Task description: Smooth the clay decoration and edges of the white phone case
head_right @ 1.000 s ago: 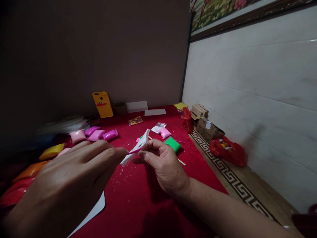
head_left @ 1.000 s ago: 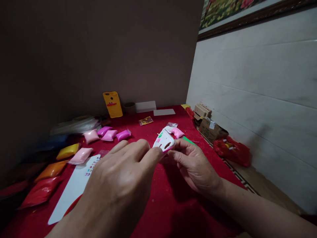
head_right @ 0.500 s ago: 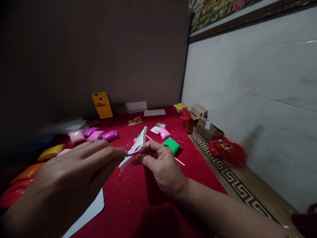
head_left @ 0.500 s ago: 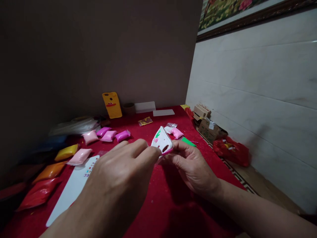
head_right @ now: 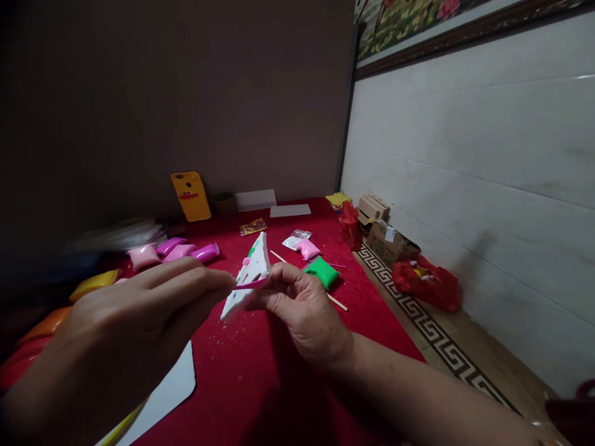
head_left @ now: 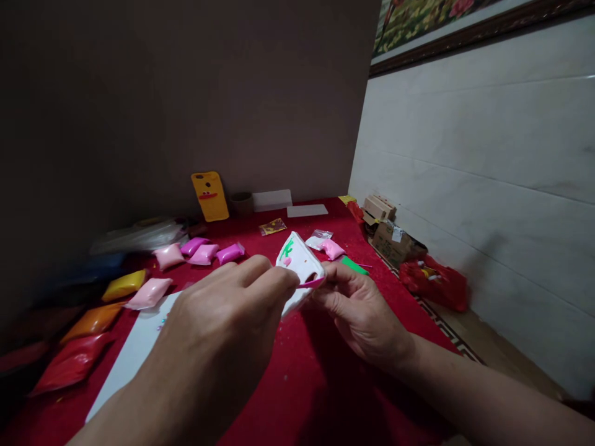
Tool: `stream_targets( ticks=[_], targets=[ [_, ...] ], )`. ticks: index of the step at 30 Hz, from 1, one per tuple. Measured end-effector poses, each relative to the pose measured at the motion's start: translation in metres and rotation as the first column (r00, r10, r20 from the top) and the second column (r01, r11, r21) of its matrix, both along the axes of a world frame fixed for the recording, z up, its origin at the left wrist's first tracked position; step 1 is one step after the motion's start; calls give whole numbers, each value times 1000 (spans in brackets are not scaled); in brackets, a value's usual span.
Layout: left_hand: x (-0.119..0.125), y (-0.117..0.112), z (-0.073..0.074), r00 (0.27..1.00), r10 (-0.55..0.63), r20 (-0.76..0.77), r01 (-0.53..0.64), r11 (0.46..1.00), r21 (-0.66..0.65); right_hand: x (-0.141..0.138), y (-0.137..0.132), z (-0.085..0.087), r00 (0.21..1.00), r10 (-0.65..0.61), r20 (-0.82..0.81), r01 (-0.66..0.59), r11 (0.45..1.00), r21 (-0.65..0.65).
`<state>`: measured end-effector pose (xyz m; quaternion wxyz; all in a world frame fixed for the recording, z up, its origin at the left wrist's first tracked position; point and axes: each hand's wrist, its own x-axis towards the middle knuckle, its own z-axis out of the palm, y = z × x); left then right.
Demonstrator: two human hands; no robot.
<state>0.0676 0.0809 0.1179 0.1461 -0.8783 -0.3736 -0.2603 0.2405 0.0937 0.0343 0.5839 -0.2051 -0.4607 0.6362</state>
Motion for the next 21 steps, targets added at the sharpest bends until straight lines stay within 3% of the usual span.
stream_targets(
  ticks=[9, 14, 21],
  targets=[
    [2, -2, 1, 998, 17, 65, -10, 995, -101, -1, -1, 1, 999, 13, -39, -12, 1000, 13],
    [2, 0, -2, 999, 19, 49, -16, 997, -80, -1, 0, 1, 1000, -14, -16, 15, 999, 29],
    [2, -3, 1, 999, -20, 33, 20, 1000, -20, -1, 0, 1, 999, 5, -34, -7, 999, -48]
  ],
)
